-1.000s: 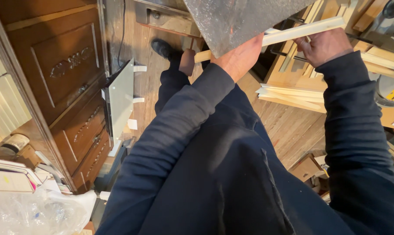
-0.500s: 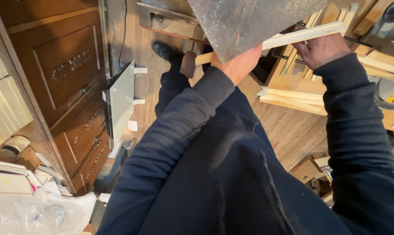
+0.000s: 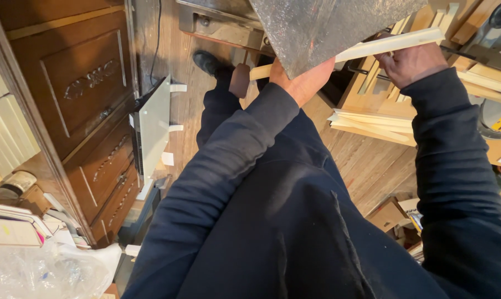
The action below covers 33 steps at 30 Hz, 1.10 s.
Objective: The recorder is using a frame joining machine (underpinner) to join wooden mouldings together for a picture frame.
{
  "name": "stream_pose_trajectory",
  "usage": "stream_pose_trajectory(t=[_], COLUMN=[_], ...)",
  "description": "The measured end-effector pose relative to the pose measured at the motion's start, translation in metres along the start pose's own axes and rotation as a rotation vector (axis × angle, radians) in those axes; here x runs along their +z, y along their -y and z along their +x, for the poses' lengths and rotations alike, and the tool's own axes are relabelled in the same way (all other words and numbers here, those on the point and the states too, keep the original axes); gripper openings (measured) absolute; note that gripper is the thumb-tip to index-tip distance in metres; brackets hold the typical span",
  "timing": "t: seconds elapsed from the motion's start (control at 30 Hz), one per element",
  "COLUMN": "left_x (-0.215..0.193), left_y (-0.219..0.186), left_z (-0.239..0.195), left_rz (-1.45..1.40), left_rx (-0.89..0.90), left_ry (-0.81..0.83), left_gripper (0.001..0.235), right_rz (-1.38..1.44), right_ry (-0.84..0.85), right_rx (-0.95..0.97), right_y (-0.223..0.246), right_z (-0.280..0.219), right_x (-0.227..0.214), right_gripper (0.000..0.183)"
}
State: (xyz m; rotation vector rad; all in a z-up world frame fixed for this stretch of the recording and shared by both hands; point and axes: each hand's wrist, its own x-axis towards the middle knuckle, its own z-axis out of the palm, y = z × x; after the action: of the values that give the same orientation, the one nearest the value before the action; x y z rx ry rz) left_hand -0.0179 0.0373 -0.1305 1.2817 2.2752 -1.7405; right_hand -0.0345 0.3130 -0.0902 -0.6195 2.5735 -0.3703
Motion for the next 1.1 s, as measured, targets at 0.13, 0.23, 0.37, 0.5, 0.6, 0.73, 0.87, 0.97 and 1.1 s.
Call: stream_pose_trajectory(t=[0.13,0.23,0.37,0.5,0.6,0.73,0.87,0.97,1.1], left_x=[0.0,-0.001,-0.001,-0.002,-0.007,-0.009,-0.008,-0.008,-0.009], left_y=[-0.005,-0.009,-0.001,0.025,0.049,0.037,0.017,0.017,0.019], left_z=[0.005,0.008,0.008,-0.001,-0.011,-0.009,-0.004,-0.008,-0.01], left_rz=[0.706,0.926,0.925,3.158,4.186,4.198,4.185,4.347,4.402], left_rx=[0.137,0.197,0.207,0.394,0.512,0.798,0.847,0.985,1.079], left_ry=[-0.077,-0.108,-0.116,-0.223,-0.175,-0.127,-0.048,0.163,0.342], left_gripper=[0.027,0.027,0.025,0.025,0.024,0.024,0.026,0.025,0.026], right_rz=[0.013,0.035,0.068,0.148,0.303,0.47,0.481,0.547,0.55], right_ry=[0.022,0.019,0.039,0.064,0.12,0.304,0.337,0.34,0.346], right_rx=[0.037,0.015,0.049,0.024,0.068,0.247,0.222,0.253,0.254], right_y=[-0.006,-0.004,0.007,0.017,0.03,0.026,0.018,0.021,0.021], right_z=[-0.002,0.001,0.009,0.022,0.035,0.051,0.054,0.056,0.057], right_x=[0.007,0.002,-0.006,-0.009,-0.02,-0.019,-0.012,-0.011,-0.014], right_gripper=[0.023,0.022,0.022,0.02,0.019,0.021,0.023,0.022,0.022])
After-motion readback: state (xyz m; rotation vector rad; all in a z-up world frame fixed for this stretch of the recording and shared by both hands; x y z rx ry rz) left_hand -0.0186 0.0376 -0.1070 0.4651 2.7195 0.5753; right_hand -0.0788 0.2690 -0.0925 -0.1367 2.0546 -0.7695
